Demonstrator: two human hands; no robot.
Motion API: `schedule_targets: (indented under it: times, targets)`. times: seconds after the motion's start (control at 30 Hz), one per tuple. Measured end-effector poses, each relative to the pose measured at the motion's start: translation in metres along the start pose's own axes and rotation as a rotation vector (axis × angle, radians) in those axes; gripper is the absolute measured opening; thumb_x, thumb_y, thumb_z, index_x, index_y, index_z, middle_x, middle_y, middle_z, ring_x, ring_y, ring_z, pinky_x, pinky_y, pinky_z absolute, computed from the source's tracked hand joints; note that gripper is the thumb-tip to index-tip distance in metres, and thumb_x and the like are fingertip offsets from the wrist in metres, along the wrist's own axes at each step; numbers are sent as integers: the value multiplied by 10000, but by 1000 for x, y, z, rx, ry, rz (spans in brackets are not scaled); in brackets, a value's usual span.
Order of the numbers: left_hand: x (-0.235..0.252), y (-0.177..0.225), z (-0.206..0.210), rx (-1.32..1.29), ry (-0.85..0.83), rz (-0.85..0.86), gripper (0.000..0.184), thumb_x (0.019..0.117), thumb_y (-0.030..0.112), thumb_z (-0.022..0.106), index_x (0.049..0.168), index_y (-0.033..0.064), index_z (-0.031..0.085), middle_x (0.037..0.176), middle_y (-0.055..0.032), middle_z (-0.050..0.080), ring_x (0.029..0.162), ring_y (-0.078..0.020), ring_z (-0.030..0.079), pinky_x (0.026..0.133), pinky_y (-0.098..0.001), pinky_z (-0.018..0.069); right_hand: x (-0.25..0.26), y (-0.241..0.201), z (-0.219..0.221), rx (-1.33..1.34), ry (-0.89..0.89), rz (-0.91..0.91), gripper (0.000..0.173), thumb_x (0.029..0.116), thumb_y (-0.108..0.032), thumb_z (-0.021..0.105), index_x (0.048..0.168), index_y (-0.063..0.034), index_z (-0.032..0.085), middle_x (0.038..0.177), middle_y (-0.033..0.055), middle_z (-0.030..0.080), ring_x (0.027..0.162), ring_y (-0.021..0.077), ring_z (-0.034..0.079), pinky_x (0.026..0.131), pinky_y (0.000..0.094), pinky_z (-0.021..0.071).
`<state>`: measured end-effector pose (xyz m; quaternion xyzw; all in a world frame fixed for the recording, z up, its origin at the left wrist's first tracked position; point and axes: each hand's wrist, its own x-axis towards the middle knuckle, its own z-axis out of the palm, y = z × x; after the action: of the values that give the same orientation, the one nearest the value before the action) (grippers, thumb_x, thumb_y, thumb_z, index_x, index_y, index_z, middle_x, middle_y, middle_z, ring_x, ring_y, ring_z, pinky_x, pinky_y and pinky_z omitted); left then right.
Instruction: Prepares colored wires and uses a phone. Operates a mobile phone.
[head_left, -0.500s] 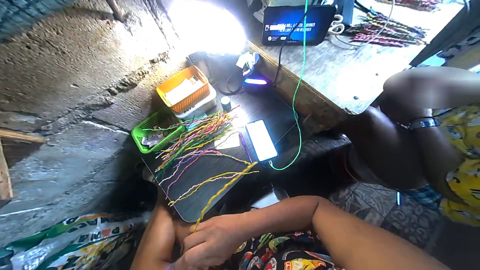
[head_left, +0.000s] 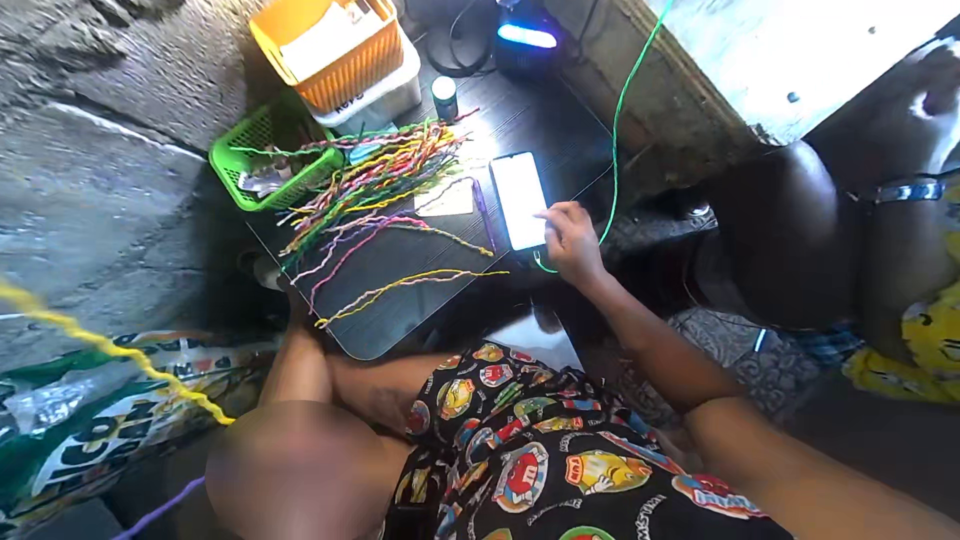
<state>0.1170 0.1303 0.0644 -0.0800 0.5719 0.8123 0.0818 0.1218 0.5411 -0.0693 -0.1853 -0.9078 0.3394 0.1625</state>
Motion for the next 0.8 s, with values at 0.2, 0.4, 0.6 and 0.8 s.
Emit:
schedule_targets:
  times: [0.2, 0.4, 0.6, 0.8]
  targets:
    - [5, 8, -9, -8, 2, 40, 157, 1020, 250, 587, 1031, 198, 735, 918, 41, 745, 831, -72, 721, 770, -233, 611, 0, 0, -6, 150, -59, 240, 475, 961, -47, 550, 1435, -33, 541, 1478, 288, 428, 1172, 388, 596, 892, 462, 556]
    - [18, 11, -25, -55, -38, 53, 196, 1038, 230, 565, 1061, 196, 757, 924, 27, 751, 833, -83, 725, 765, -246, 613, 15, -9, -15, 191, -160, 324, 670, 892, -82, 723, 1507, -73, 458, 1549, 252, 369, 1185, 399, 598, 900, 524, 556]
    - [15, 9, -24, -92, 2, 77, 177, 1029, 258, 580, 1073, 193, 739, 929, 24, 747, 826, -89, 724, 749, -246, 615, 18, 8, -10, 334, -282, 438, 970, 842, -119, 830, 1622, -177, 256, 1567, 279, 313, 1247, 450, 531, 861, 560, 547]
    - [2, 8, -26, -115, 21, 53, 180, 1027, 253, 579, 1055, 187, 744, 922, 25, 750, 820, -85, 727, 747, -243, 617, 15, 10, -5, 376, -250, 419, 1042, 788, -96, 853, 1630, -146, 241, 1573, 272, 306, 1296, 432, 475, 907, 538, 521]
